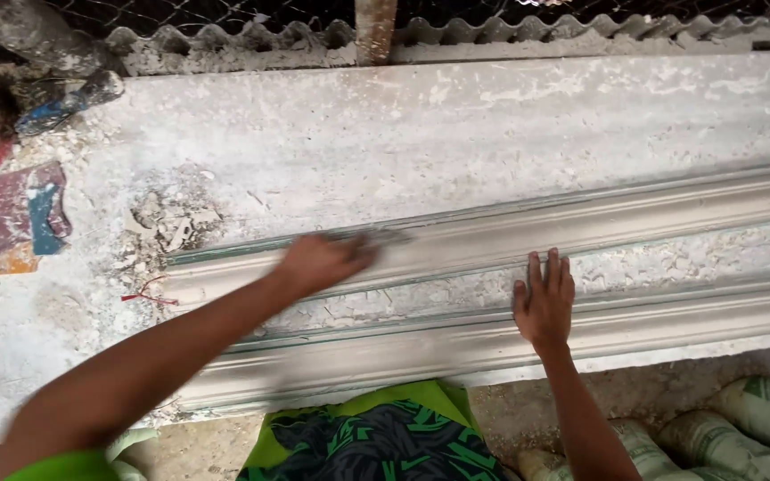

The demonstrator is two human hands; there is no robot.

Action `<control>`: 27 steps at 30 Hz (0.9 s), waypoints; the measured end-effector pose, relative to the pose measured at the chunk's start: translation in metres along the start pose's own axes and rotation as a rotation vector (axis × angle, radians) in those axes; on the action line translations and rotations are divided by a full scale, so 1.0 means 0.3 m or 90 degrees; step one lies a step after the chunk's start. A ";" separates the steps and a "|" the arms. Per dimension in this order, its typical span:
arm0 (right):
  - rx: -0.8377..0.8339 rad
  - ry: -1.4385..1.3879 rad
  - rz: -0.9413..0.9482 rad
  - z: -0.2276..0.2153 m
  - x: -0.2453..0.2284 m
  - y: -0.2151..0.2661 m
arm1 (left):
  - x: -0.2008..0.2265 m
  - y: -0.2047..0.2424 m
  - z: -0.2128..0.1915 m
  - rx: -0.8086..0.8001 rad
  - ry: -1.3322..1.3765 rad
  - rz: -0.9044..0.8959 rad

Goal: The person scrapes a white powdery substance from a long, grooved white panel using a metal scraper. They repeatedly move the scraper along the grooves to remove the residue, occasionally repositioning their hands and the tool.

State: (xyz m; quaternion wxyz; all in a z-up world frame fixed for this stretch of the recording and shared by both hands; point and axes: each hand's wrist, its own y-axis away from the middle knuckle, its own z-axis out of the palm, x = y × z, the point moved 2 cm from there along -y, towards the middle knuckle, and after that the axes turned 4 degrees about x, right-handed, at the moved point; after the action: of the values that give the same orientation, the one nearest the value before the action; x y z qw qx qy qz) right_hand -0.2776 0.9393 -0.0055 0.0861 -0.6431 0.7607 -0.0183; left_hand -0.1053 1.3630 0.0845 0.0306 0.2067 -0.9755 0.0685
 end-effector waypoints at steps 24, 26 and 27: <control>0.012 -0.051 -0.029 -0.045 -0.059 -0.029 | 0.082 -0.425 0.016 -0.137 0.406 -0.489; 0.028 -0.044 -0.043 -0.026 -0.052 -0.017 | 0.225 -0.792 0.176 -0.087 0.408 -0.423; 0.029 -0.042 -0.048 -0.013 -0.047 -0.009 | 0.304 -0.968 0.291 -0.081 0.409 -0.426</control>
State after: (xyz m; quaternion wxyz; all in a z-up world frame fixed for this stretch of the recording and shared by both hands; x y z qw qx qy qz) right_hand -0.2734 0.9524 0.0001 0.1250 -0.6697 0.7318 -0.0178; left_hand -0.0729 1.0510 0.0414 0.3639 0.4758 -0.7988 0.0552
